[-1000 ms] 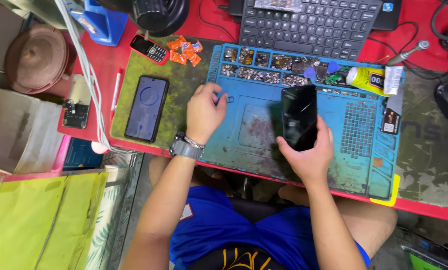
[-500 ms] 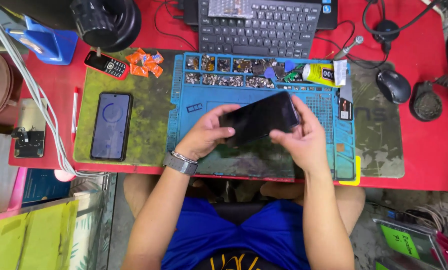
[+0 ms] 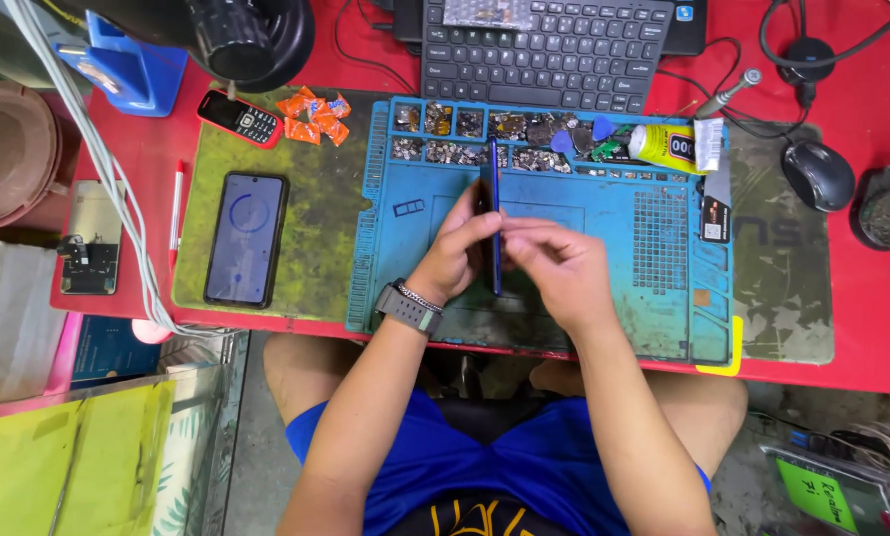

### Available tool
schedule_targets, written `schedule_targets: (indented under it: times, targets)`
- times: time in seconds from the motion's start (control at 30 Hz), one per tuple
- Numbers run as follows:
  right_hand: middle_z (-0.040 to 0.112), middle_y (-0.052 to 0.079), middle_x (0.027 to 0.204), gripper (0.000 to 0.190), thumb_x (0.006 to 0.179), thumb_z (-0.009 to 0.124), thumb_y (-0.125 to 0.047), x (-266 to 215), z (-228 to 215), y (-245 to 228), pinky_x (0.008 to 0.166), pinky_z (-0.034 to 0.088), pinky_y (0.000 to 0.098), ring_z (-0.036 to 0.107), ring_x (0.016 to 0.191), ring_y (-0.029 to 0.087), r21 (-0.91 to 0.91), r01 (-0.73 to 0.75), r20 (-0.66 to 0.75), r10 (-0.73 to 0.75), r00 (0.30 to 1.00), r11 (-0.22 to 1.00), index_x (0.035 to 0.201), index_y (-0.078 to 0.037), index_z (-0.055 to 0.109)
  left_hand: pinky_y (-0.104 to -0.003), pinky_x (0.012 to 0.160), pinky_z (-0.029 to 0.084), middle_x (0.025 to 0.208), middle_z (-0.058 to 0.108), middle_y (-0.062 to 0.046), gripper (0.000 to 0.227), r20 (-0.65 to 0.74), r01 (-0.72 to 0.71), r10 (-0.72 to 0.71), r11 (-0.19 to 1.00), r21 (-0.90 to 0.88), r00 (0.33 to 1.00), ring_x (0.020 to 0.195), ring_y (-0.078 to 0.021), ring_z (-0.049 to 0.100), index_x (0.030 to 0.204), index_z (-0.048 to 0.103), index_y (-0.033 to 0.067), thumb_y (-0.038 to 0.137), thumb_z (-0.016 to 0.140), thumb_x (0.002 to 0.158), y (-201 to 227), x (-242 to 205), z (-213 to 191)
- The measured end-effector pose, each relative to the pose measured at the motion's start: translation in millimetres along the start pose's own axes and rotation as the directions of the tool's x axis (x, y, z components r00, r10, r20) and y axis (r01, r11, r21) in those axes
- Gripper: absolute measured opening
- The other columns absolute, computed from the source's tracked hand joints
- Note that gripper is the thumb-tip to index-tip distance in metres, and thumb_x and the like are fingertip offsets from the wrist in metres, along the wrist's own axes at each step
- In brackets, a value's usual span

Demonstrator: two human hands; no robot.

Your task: The person disassembles a smartphone by prying open the back cover with a plastic tool. They then use a screwdriver to remove screws from the internal frame and separate the back cover from the main body.

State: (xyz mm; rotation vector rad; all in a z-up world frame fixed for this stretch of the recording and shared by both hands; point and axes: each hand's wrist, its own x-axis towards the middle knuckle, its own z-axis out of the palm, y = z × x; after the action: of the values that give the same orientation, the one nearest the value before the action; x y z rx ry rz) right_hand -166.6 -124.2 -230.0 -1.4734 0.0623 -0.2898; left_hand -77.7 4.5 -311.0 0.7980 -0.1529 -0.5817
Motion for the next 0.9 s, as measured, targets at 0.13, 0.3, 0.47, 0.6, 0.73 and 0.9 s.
schedule_targets:
  times: [0.13, 0.3, 0.47, 0.6, 0.73, 0.9]
  targets:
    - [0.073, 0.025, 0.120, 0.017, 0.088, 0.079, 0.003, -19.2, -9.8, 33.1, 0.079, 0.064, 0.0408, 0.074, 0.106, 0.028, 0.028, -0.003, 0.068, 0.001, 0.998, 1.000, 0.105, 0.003, 0.078, -0.045, 0.062, 0.065, 0.083, 0.059, -0.020, 0.065, -0.115, 0.093, -0.090, 0.995, 0.024, 0.989, 0.072, -0.0340, 0.071, 0.144, 0.040, 0.0193, 0.027, 0.074, 0.089, 8.1, 7.9, 1.1]
    - [0.070, 0.026, 0.125, 0.020, 0.091, 0.075, 0.002, -30.5, -8.0, 45.0, 0.075, 0.066, 0.0384, 0.074, 0.103, 0.028, 0.138, -0.062, 0.011, 0.061, 0.998, 0.988, 0.111, 0.005, 0.075, -0.043, 0.059, 0.066, 0.087, 0.056, -0.006, 0.049, -0.084, 0.010, -0.007, 0.999, 0.042, 0.996, 0.071, -0.0303, 0.075, 0.130, 0.052, 0.0155, 0.026, 0.076, 0.090, -5.8, 13.4, -7.8]
    - [0.070, 0.026, 0.126, 0.028, 0.087, 0.080, 0.000, -34.4, -10.4, 45.4, 0.081, 0.065, 0.0395, 0.072, 0.109, 0.029, 0.105, 0.000, 0.028, -0.003, 1.000, 0.994, 0.114, 0.005, 0.075, -0.038, 0.058, 0.065, 0.083, 0.056, -0.006, 0.046, -0.079, -0.016, 0.018, 1.000, 0.027, 0.997, 0.071, -0.0244, 0.072, 0.128, 0.051, 0.0133, 0.024, 0.075, 0.090, 5.5, 3.8, 6.5]
    - [0.073, 0.025, 0.116, 0.029, 0.085, 0.083, 0.004, -42.8, -9.9, 43.7, 0.080, 0.065, 0.0403, 0.074, 0.104, 0.029, 0.032, 0.063, -0.018, -0.062, 0.998, 0.998, 0.113, 0.005, 0.076, -0.026, 0.064, 0.061, 0.093, 0.051, 0.000, 0.047, -0.065, -0.124, 0.126, 0.991, 0.044, 0.990, 0.077, -0.0107, 0.062, 0.126, 0.052, 0.0119, 0.020, 0.078, 0.089, 13.2, -2.5, 18.3]
    - [0.077, 0.021, 0.110, 0.024, 0.082, 0.086, 0.000, -48.8, -10.9, 37.4, 0.076, 0.064, 0.0396, 0.077, 0.100, 0.031, -0.131, 0.103, -0.023, -0.107, 0.994, 0.986, 0.105, -0.001, 0.081, -0.028, 0.059, 0.060, 0.090, 0.048, -0.002, 0.047, -0.025, -0.116, 0.118, 0.991, 0.071, 0.993, 0.072, -0.0171, 0.065, 0.124, 0.048, 0.0134, 0.021, 0.080, 0.089, 12.8, -6.3, 19.7]
    - [0.081, 0.016, 0.099, 0.013, 0.076, 0.090, -0.002, -55.8, 12.2, 2.4, 0.068, 0.063, 0.0346, 0.078, 0.080, 0.026, -0.311, 0.171, -0.059, -0.199, 0.978, 0.935, 0.088, -0.005, 0.084, -0.030, 0.070, 0.060, 0.102, 0.056, -0.007, 0.070, 0.033, -0.087, 0.087, 0.996, 0.003, 0.996, 0.080, -0.0128, 0.059, 0.151, 0.038, 0.0061, 0.027, 0.068, 0.092, 19.9, -17.6, 27.1]
